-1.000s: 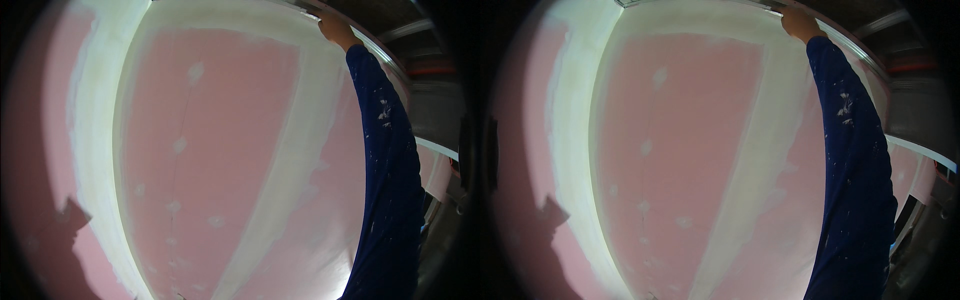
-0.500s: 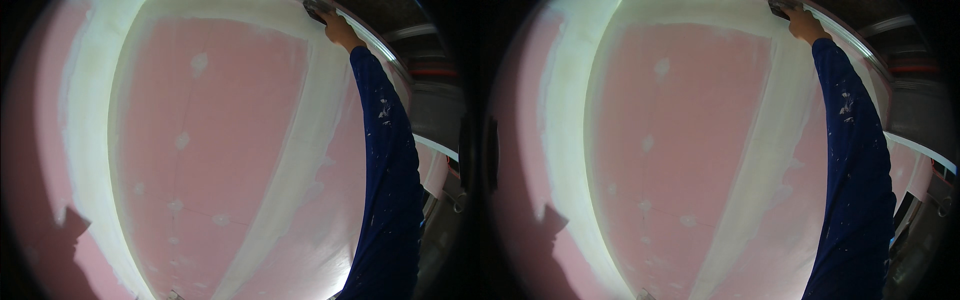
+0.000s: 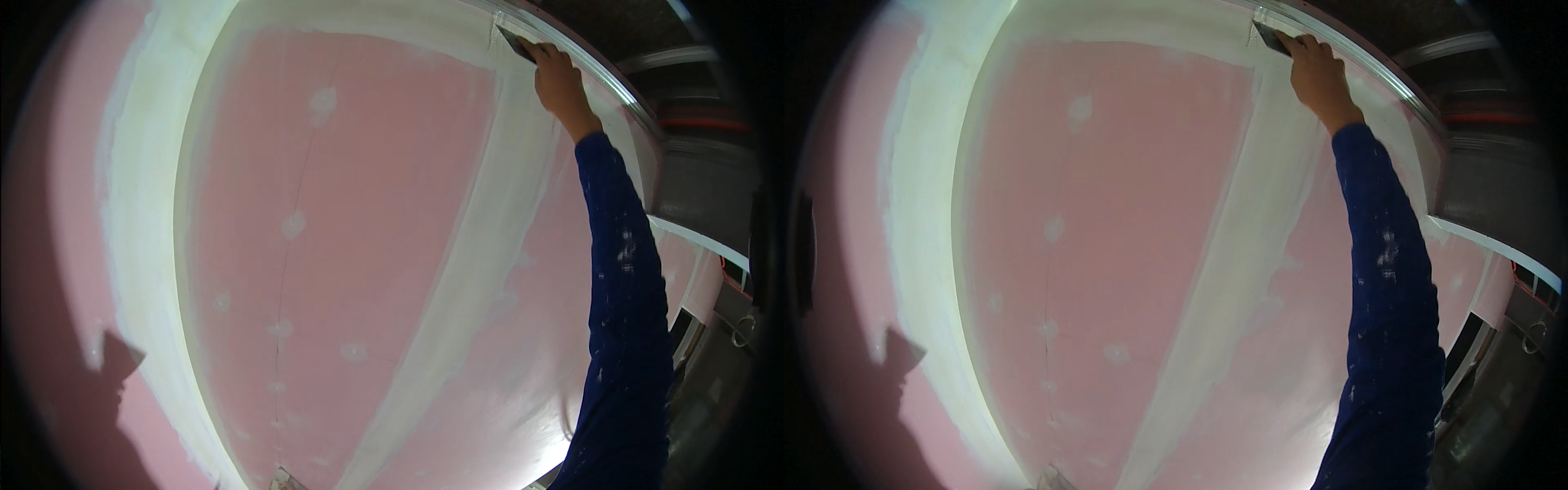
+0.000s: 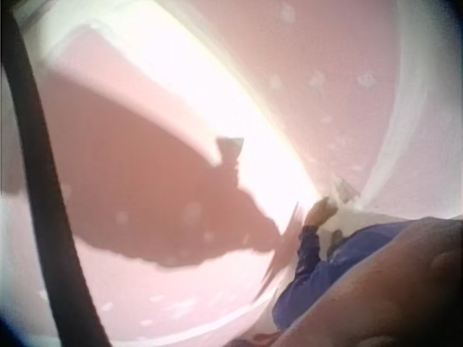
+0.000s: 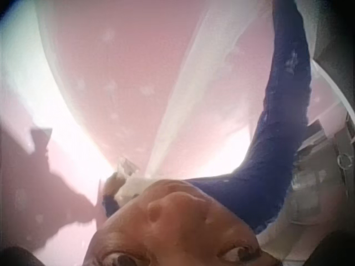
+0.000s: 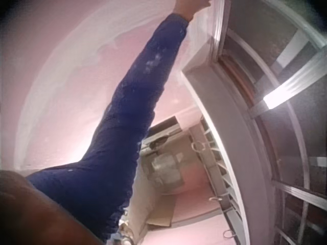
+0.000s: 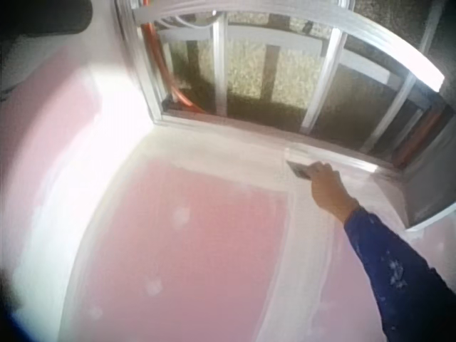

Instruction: The person applies white joint compound to the seams of pink drywall on a ceiling using a putty knife and a taping knife. They repeatedly scoop compound and spread it along the joints, smoothing the surface.

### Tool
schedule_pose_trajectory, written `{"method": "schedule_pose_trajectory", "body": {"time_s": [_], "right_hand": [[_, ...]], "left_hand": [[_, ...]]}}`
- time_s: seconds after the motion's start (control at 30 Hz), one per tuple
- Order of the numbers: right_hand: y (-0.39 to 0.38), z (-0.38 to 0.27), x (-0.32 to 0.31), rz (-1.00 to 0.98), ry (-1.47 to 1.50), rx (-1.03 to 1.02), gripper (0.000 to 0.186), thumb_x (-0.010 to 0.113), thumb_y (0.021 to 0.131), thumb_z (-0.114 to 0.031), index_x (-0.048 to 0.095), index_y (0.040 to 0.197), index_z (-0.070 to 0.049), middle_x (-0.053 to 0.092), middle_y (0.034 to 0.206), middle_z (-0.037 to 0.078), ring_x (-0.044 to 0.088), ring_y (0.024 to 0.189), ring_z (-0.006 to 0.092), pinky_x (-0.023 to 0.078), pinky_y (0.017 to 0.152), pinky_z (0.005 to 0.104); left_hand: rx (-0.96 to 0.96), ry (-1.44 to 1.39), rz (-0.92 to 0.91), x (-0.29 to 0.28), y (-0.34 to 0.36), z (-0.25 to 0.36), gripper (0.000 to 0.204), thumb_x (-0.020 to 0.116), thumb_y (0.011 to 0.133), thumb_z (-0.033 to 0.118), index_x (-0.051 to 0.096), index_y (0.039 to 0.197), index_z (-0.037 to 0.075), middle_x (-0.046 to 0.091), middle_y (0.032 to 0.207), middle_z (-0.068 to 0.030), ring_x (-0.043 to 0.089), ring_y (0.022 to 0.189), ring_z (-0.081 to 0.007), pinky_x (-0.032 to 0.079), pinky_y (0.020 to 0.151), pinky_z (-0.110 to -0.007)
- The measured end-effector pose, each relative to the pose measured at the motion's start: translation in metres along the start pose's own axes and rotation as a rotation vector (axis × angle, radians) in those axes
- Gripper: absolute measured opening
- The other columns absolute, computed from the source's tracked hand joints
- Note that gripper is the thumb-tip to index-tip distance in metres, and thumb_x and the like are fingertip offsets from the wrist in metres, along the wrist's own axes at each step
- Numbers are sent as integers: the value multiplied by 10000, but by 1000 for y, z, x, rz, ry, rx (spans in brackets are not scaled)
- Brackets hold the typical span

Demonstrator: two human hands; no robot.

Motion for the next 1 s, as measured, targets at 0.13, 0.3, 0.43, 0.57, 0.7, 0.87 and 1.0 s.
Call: {"method": "schedule_pose_trajectory", "body": {"time_s": [0.13,0.3,0.43,0.57,0.7,0.87,1.0], "right_hand": [[51,3,19,-88,-40,36,610,539,952,-62,481,1521,-274,558,1402,125,603,1208,369,515,982,589],[73,8,39,-134,-95,99,601,514,969,-100,469,1527,-318,537,1442,131,571,1264,414,489,1016,623],[75,12,44,-66,-59,49,624,493,959,-60,472,1522,-328,536,1445,157,602,1214,425,522,997,592],[76,17,51,-117,-35,68,629,487,953,-53,486,1517,-331,532,1434,178,601,1209,435,522,1014,569],[82,19,53,-156,-90,72,627,489,946,-47,499,1515,-308,531,1421,180,595,1205,440,524,1025,530],[46,-1,38,-159,47,-19,640,503,936,1,508,1510,-282,535,1399,158,600,1162,401,528,1019,501],[-11,-26,15,-170,19,-88,613,491,958,-15,498,1511,-277,555,1372,106,603,1163,364,561,946,508]], "left_hand": [[4,42,15,27,-11,-12,180,569,895,56,688,1010,-14,663,727,-145,673,618,-233,533,506,-386],[-125,-185,-55,16,-24,4,190,573,942,118,698,1022,0,671,795,-174,687,783,-296,554,648,-414],[-473,-418,-51,2,-48,3,211,579,968,202,719,1012,49,680,873,-173,666,868,-352,544,753,-449],[-391,-244,-123,18,-56,-15,236,617,960,279,727,981,71,693,905,-159,668,862,-345,537,750,-468],[-366,-189,-158,19,-48,-20,287,657,937,334,722,993,59,709,949,-179,676,890,-356,533,769,-478],[-658,-521,-199,-19,-27,3,415,727,860,374,690,1088,30,717,1054,-225,675,978,-404,536,828,-488],[-599,-567,-196,-35,-10,14,553,753,840,390,639,1218,3,720,1067,-253,685,989,-415,539,843,-481]]}}
Point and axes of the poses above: each hand's wrist, its own y-axis towards the middle knuckle, its own x-axis out of the palm, z = x × y, the point moved 2 cm from there along y, towards the middle knuckle
